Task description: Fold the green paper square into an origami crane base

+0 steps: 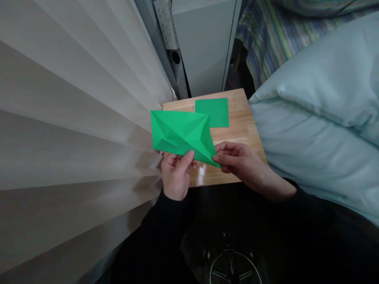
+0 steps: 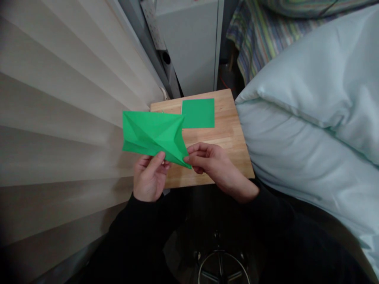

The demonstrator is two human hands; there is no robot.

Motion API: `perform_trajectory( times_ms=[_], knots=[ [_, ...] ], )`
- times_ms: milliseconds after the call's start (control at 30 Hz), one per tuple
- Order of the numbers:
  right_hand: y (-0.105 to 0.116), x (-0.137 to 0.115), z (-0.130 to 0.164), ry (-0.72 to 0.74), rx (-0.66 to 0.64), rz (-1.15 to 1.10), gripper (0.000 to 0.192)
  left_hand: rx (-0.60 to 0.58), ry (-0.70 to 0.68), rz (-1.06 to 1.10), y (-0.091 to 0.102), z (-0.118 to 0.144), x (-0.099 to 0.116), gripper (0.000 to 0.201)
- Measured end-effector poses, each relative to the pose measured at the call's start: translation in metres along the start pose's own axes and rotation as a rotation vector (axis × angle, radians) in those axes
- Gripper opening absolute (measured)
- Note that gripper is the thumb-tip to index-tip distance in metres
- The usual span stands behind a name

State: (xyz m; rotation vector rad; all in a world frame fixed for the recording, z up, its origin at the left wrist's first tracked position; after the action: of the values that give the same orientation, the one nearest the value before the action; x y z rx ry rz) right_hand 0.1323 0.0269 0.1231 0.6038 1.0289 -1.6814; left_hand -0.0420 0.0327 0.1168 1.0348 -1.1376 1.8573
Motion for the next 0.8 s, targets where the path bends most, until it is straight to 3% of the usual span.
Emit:
perform_trajectory(
  times_ms=[233, 800],
  knots=[
    [-0.0006, 0.0022, -0.0008, 0.061, 0.012, -0.005, 0.039, -0.299, 0.168, -0.116, -0.0033, 0.0056, -0.0063, 0.034],
    [-0.0033, 0.0031, 0.001, 0.165, -0.036, 0.119, 0.036, -0.3, 0.245, -0.098, -0.0054, 0.0086, -0.0101, 0.036]
  ],
)
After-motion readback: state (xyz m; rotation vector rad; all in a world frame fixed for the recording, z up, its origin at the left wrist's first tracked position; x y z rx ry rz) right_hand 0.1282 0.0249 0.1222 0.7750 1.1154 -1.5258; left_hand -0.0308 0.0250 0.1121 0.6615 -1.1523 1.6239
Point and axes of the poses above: each hand's wrist, its own z-axis away from the middle knuckle, its own y-axis out of the back of the hand, x = y × z, the point moved 1 cm from there along -z, towards the middle knuckle, and after that the axes turned 8 degrees about x, right-handed, at the moved point
